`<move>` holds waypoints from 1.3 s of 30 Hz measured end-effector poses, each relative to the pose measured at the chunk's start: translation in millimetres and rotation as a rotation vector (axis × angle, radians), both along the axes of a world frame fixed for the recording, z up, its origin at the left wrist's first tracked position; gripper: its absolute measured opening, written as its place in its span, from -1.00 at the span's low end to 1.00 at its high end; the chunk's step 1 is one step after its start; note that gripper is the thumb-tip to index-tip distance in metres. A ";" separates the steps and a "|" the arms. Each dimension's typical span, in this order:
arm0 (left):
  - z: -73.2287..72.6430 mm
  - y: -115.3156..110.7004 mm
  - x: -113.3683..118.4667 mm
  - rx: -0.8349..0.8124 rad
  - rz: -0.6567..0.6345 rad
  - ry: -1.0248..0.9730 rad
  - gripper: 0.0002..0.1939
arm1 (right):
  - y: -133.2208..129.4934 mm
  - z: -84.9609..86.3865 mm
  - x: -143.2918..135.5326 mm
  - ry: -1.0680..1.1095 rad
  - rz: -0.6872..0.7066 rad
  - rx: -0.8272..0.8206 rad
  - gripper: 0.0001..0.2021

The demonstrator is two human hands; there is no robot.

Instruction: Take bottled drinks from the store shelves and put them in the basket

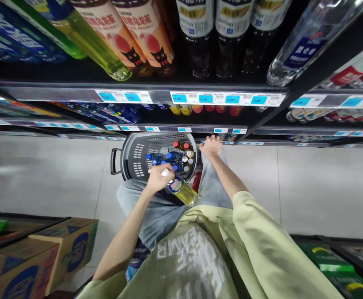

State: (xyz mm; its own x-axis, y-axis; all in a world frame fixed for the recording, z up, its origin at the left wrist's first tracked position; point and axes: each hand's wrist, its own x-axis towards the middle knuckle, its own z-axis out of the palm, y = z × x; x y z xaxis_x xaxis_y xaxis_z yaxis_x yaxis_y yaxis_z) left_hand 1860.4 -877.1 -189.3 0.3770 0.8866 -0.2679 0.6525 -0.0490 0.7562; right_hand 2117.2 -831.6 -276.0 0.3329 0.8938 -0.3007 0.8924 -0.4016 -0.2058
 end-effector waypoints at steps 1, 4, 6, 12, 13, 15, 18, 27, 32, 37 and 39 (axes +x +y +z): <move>-0.5 7.3 -10.9 0.047 0.093 0.044 -0.86 | 0.1 0.0 -0.2 0.007 -0.003 0.003 -0.58; -7.3 33.0 -38.9 0.194 0.350 0.217 -0.82 | -0.1 0.8 -0.8 0.011 -0.010 0.014 -0.57; -17.2 52.7 -54.0 0.278 0.465 0.328 -0.80 | -0.6 2.0 -1.1 0.010 -0.006 0.016 -0.58; -71.6 107.4 -93.7 0.331 0.483 0.524 -0.75 | 0.7 4.1 -3.7 0.005 -0.005 -0.003 -0.56; -83.3 112.9 -100.1 0.306 0.461 0.545 -0.73 | 1.6 4.1 -4.6 0.003 -0.009 -0.004 -0.56; -108.3 119.4 -112.5 0.231 0.418 0.584 -0.71 | 3.8 4.1 -6.4 0.001 -0.016 -0.005 -0.56; -148.5 119.2 -127.8 0.093 0.382 0.626 -0.71 | 7.4 5.2 -8.2 0.003 -0.025 -0.014 -0.57; -237.5 106.4 -133.4 -0.007 0.293 0.587 -0.74 | 14.1 8.0 -4.4 -0.037 -0.011 -0.052 -0.58; -259.2 116.4 -129.3 -0.087 0.382 0.569 -0.78 | 12.6 5.4 0.9 -0.040 -0.011 -0.055 -0.59; -288.8 123.9 -126.8 -0.153 0.484 0.551 -0.65 | 11.9 4.5 4.1 -0.053 -0.006 -0.091 -0.58; -301.4 127.1 -128.4 -0.172 0.498 0.556 -0.61 | 12.8 3.9 2.7 -0.061 -0.005 -0.097 -0.59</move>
State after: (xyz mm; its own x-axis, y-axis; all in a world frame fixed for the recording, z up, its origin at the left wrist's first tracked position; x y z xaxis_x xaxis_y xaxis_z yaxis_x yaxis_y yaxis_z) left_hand 1732.0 -750.0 -490.7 -0.2872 0.8452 -0.4507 0.8533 0.4395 0.2805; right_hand 2119.9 -818.8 -272.1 0.3577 0.8597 -0.3647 0.8999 -0.4217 -0.1114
